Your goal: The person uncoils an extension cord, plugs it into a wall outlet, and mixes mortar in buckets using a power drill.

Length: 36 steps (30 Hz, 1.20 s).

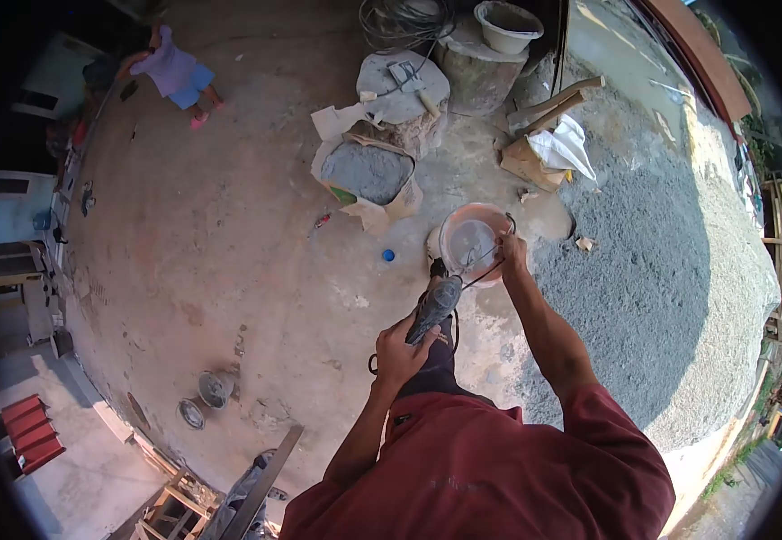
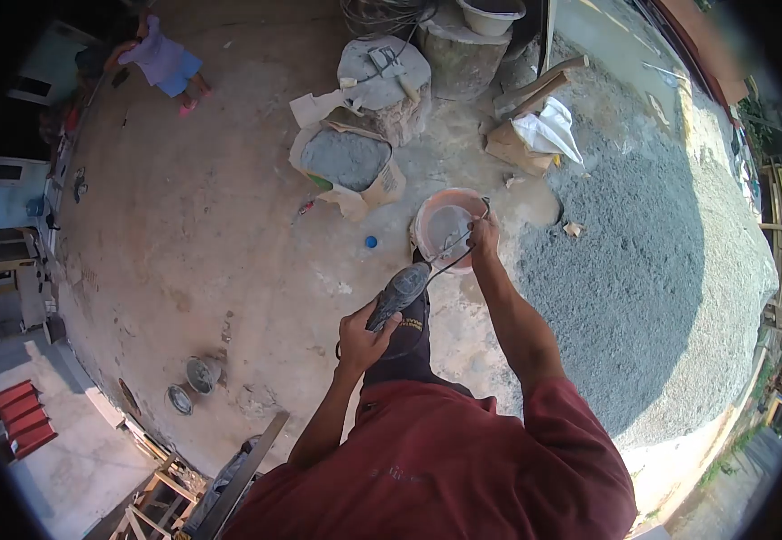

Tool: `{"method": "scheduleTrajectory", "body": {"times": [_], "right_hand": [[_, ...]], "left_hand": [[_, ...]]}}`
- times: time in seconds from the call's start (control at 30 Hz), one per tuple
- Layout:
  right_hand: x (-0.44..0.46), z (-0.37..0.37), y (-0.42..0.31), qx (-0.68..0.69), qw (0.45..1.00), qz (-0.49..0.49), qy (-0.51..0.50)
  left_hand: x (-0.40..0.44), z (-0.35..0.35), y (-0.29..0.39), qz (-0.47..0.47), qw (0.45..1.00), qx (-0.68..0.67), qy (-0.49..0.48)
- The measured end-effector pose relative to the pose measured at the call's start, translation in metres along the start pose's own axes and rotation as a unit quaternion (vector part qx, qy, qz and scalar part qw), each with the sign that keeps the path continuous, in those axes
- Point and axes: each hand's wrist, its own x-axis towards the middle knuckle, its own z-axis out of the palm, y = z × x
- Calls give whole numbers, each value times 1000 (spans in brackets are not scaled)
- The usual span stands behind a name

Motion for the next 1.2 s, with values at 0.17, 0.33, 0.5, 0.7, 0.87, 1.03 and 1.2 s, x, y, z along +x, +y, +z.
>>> {"method": "scheduleTrajectory", "body": {"times": [0.17, 0.33, 0.5, 0.7, 0.87, 1.03, 1.2], "right_hand": [[181, 42, -3, -27, 997, 74, 11], [335, 66, -5, -35, 995, 88, 11], [443, 111, -29, -98, 991, 88, 24], [505, 124, -44, 16, 997, 70, -14], [483, 126, -73, -50, 985, -119, 115], [375, 83, -77, 43, 985, -93, 140], [263, 60, -54, 32, 986, 88, 136]], "left_hand": [[146, 64, -43, -78, 997, -11, 24], [252, 131, -109, -109, 993, -30, -16], [355, 158, -126, -83, 994, -57, 41], [467, 149, -128, -50, 997, -64, 4], [576, 135, -117, 9, 998, -1, -55], [683, 131, -124, -4, 992, 57, -111], [750, 154, -169, 18, 966, 201, -162]]}}
